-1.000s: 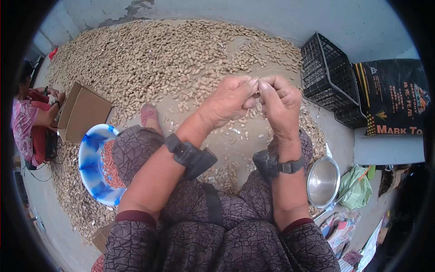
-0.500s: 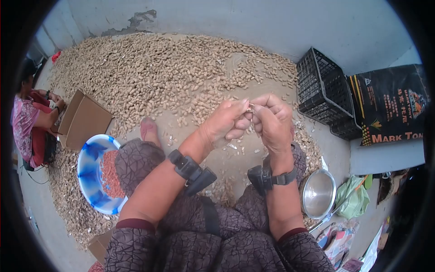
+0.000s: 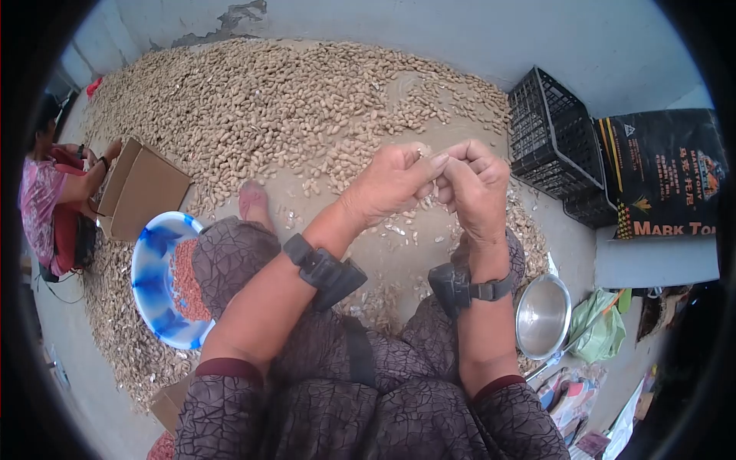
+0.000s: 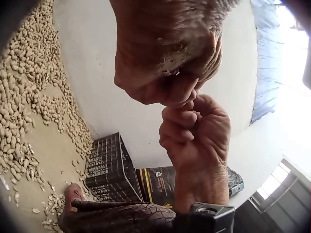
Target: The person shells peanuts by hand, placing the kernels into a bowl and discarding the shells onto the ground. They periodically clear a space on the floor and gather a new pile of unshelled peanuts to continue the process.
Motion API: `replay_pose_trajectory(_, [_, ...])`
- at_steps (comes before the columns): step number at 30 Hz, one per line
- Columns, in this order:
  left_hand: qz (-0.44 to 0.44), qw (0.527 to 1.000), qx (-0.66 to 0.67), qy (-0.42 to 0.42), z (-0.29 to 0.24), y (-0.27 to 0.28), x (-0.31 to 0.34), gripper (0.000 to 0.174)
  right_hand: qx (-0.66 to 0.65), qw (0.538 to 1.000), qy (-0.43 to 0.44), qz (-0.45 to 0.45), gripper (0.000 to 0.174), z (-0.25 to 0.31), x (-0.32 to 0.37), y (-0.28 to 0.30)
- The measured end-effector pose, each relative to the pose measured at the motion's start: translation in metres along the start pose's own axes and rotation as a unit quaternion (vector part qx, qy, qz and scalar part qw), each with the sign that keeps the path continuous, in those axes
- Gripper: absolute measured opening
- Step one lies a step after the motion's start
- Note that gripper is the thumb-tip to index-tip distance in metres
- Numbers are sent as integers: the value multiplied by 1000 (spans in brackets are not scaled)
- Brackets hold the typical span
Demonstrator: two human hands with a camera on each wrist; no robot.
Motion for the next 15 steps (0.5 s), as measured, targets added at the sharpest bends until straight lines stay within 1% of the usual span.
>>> replay_pose_trajectory(4, [21, 999, -12, -28, -1, -2, 0, 23, 13, 1000, -1, -4, 9, 2, 1, 3])
replay_pose_trajectory(6, [23, 999, -8, -26, -3, -5, 1, 22, 14, 1000, -4, -10, 9, 3, 1, 3])
replay_pose_trajectory(8, [24, 999, -3, -23, -2, -6, 2, 21, 43, 999, -4, -23, 10, 7, 2, 3])
replay_pose_trajectory(11, [28, 999, -8, -33, -2, -6, 2, 20, 21, 1000, -15, -9, 10, 4, 1, 4])
replay_pose_trajectory(15, [30, 999, -4, -42, -1, -4, 1, 18, 20, 999, -17, -18, 10, 2, 1, 2])
Point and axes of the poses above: each hand's wrist, its own x-axis away from the middle knuckle, its own y-axis out of the back of the hand, z = x × y, the point moved 7 cm from there along -x, towards the middle knuckle, and after that the axes turned 11 degrees about z, right-handed, at the moved point
